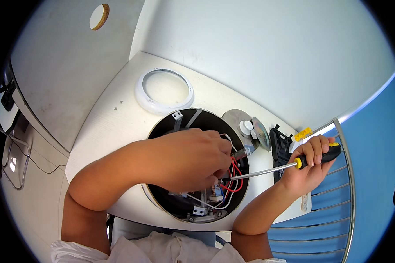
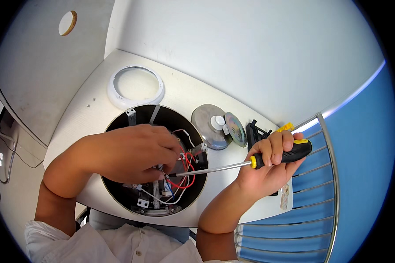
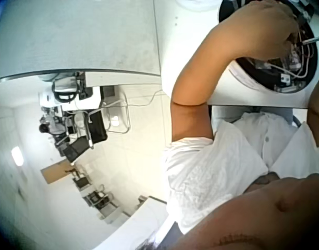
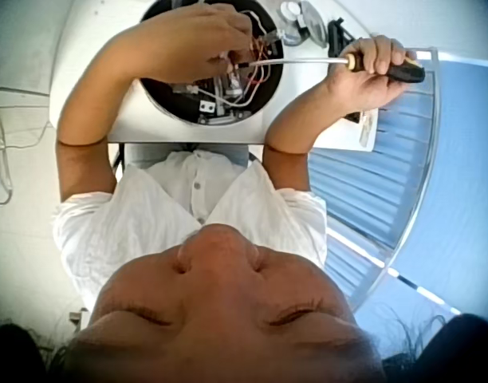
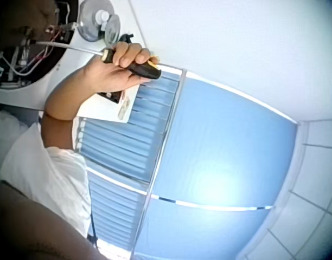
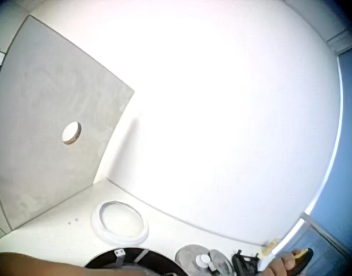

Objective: The person uses a screwdriver to tighten screws on a circular electronic device with exposed wiring. They repeatedly adjust wires and secure components inside the device's housing.

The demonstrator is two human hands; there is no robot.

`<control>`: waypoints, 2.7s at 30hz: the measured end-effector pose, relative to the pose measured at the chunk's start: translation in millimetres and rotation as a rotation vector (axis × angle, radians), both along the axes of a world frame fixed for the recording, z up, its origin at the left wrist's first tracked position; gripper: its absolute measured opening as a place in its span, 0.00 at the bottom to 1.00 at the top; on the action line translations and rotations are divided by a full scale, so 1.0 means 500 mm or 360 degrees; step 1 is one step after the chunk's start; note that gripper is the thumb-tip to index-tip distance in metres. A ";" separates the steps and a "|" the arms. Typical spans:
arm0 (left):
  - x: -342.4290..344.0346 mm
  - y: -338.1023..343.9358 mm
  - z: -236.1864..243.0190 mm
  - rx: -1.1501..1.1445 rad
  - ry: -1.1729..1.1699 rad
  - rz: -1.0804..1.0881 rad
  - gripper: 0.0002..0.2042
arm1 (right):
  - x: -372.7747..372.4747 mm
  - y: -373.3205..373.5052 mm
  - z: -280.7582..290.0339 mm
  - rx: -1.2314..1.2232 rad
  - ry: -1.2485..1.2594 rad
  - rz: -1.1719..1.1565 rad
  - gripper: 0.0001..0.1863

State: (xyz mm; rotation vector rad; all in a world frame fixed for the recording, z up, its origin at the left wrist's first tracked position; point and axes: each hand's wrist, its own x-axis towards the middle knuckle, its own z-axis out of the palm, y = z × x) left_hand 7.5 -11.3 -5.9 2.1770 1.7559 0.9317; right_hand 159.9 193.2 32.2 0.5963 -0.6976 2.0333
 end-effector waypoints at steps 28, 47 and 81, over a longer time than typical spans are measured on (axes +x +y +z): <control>0.005 0.015 -0.016 0.0150 -0.0037 -0.0065 0.09 | 0.036 -0.030 0.016 0.0425 0.0198 -0.0062 0.19; 0.004 0.019 -0.012 0.0144 -0.0242 -0.0155 0.09 | 0.043 -0.026 0.023 0.0439 0.0289 -0.0071 0.18; 0.000 0.015 0.003 0.0156 -0.0271 -0.0122 0.06 | 0.076 -0.112 0.020 0.2714 -0.1135 -0.0871 0.23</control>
